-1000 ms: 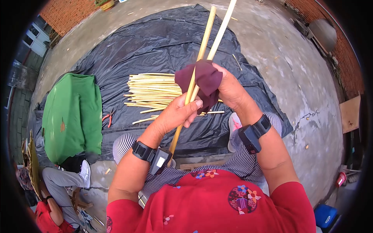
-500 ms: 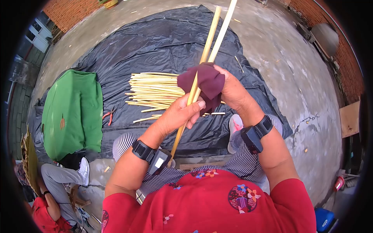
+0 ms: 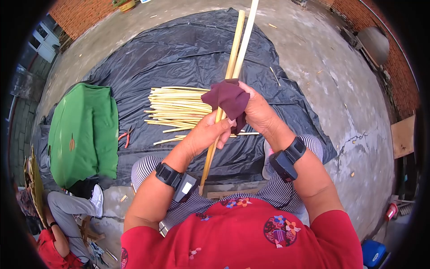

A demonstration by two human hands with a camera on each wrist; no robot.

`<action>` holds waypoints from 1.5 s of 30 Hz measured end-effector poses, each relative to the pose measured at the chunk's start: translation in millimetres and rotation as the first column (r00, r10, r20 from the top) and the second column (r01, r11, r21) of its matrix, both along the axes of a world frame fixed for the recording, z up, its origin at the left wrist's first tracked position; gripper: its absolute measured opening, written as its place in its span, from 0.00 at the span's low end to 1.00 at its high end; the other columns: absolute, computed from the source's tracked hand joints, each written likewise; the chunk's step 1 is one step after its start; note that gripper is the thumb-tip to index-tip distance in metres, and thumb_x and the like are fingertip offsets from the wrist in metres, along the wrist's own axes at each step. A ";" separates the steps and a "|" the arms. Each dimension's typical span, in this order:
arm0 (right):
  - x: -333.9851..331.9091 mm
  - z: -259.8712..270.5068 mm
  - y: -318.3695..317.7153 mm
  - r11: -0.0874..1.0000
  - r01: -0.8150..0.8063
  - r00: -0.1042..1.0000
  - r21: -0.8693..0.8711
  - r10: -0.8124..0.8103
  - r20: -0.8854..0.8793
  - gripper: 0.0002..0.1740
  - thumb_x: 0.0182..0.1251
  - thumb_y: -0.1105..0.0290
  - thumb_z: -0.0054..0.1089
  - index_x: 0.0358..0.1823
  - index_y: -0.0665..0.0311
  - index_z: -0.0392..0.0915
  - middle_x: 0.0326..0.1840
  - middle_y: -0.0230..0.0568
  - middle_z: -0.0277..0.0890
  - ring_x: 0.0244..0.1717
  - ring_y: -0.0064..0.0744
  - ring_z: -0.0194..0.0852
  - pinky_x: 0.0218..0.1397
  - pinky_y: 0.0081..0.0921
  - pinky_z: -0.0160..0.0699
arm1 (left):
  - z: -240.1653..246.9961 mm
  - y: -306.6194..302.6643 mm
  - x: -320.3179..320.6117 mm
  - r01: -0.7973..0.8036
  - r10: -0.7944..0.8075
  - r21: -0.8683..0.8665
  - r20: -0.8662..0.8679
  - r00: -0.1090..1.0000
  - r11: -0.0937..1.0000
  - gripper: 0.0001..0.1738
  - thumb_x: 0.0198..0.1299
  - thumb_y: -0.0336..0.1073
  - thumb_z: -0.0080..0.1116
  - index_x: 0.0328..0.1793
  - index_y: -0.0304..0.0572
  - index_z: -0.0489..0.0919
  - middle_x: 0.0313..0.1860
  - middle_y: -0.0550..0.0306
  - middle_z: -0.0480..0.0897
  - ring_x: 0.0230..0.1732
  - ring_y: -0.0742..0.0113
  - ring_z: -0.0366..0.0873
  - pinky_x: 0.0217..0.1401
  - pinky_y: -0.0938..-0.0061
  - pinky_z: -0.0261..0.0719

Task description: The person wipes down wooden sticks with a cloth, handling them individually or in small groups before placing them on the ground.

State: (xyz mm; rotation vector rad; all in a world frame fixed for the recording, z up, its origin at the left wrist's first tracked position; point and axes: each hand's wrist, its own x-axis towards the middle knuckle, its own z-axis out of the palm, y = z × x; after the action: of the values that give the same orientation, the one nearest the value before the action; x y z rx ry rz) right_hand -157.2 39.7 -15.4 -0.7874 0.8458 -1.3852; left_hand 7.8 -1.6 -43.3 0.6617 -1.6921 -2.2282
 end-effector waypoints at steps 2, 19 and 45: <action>2.8 -0.4 1.4 0.999 0.040 0.999 0.007 -0.040 0.002 0.21 0.65 0.69 0.59 0.57 0.67 0.69 0.46 0.39 0.76 0.41 0.23 0.78 0.42 0.20 0.81 | -1.5 -1.0 -0.8 0.001 -0.001 -0.019 -0.006 1.000 1.000 0.18 0.67 0.49 0.52 0.44 0.40 0.73 0.18 0.64 0.71 0.15 0.76 0.68 0.20 0.81 0.67; -2.7 1.8 -2.1 1.000 -0.001 0.998 0.021 0.000 0.067 0.22 0.63 0.73 0.61 0.58 0.67 0.69 0.48 0.39 0.76 0.44 0.24 0.78 0.45 0.22 0.81 | 9.1 7.8 -4.0 -0.037 0.037 0.061 0.006 0.999 0.997 0.16 0.68 0.47 0.52 0.43 0.40 0.73 0.18 0.65 0.70 0.15 0.77 0.68 0.18 0.83 0.65; -14.8 1.1 -1.3 0.999 0.051 0.998 -0.006 -0.051 -0.020 0.20 0.62 0.72 0.60 0.55 0.67 0.70 0.45 0.42 0.78 0.41 0.27 0.79 0.45 0.25 0.82 | -11.4 -1.8 -5.1 0.029 -0.029 0.012 -0.003 1.000 0.999 0.16 0.68 0.46 0.51 0.47 0.39 0.74 0.25 0.60 0.77 0.29 0.70 0.80 0.38 0.76 0.80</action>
State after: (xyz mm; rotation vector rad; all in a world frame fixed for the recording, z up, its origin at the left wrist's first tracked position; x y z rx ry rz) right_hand -172.0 38.4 -14.3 -0.7903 0.8836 -1.4273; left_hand 2.8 -3.5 -54.7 0.6398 -1.6984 -2.2602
